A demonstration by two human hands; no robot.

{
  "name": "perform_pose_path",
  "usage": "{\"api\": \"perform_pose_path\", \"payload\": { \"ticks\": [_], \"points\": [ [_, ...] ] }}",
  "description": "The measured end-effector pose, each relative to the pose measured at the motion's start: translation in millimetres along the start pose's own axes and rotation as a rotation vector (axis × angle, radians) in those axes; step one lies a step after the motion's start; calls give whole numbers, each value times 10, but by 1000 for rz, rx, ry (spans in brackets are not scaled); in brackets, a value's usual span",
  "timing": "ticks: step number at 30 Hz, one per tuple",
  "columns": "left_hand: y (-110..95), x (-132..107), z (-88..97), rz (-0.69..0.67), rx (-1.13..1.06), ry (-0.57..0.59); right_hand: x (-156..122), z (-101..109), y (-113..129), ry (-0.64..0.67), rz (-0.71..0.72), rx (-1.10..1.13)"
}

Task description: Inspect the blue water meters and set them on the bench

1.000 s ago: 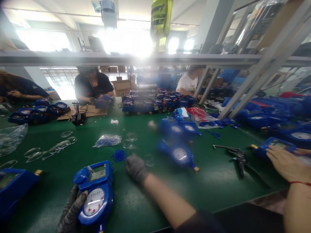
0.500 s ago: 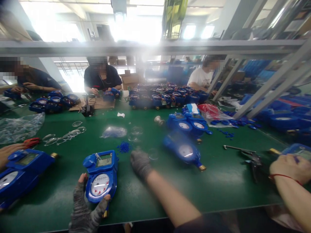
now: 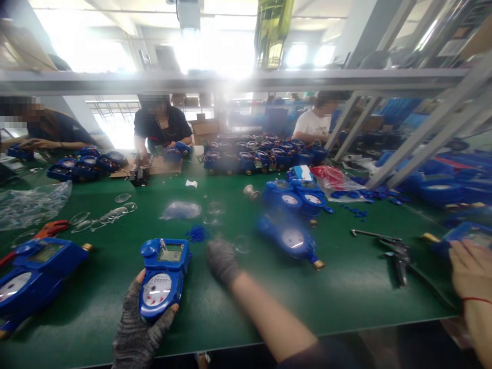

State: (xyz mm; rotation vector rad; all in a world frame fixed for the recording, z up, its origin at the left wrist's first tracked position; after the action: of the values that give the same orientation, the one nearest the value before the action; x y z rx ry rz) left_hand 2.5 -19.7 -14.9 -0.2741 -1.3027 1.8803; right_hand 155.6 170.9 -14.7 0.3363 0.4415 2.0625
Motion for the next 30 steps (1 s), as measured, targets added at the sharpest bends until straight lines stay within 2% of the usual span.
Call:
{"api": "perform_pose_path", "payload": {
  "ticks": [3,6,9,13,19,26,28,30],
  "points": [
    [21,-32,-32,14,20,22,-67,77,114,-50,38,71],
    [10,-43,-16,19,15,-3,-124,131,260,-141,159,247],
    [-3,-43,-13,17,16,-11,-125,97,339,-199,255,424],
    [21,-33,-30,1,-4,-22,-82,-35,321,-186,250,456],
    [4,-21,-28,-59,-3,-63,-70,-166,288,-249,262,432],
    [-9,-34,-62,9,-102,-79,-186,-113,234,-203,512,261],
    [12,-32,-71,0,-92,-81,-194,-62,233,-163,508,296],
    [28,-29,-75,-13,-84,-80,-149,-28,241,-117,374,503]
  ]
}}
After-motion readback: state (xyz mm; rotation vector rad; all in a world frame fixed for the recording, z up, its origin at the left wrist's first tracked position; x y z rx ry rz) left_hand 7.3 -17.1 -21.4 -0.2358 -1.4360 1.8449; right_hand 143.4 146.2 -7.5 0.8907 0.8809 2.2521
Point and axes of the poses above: each hand's wrist, its own x-axis towards the middle knuckle, its own z-axis out of the back of the hand, y = z × x, the point moved 1 cm from there along x, towards the middle knuckle, and after that the axes turned 7 degrees about x, right-handed, at the moved point
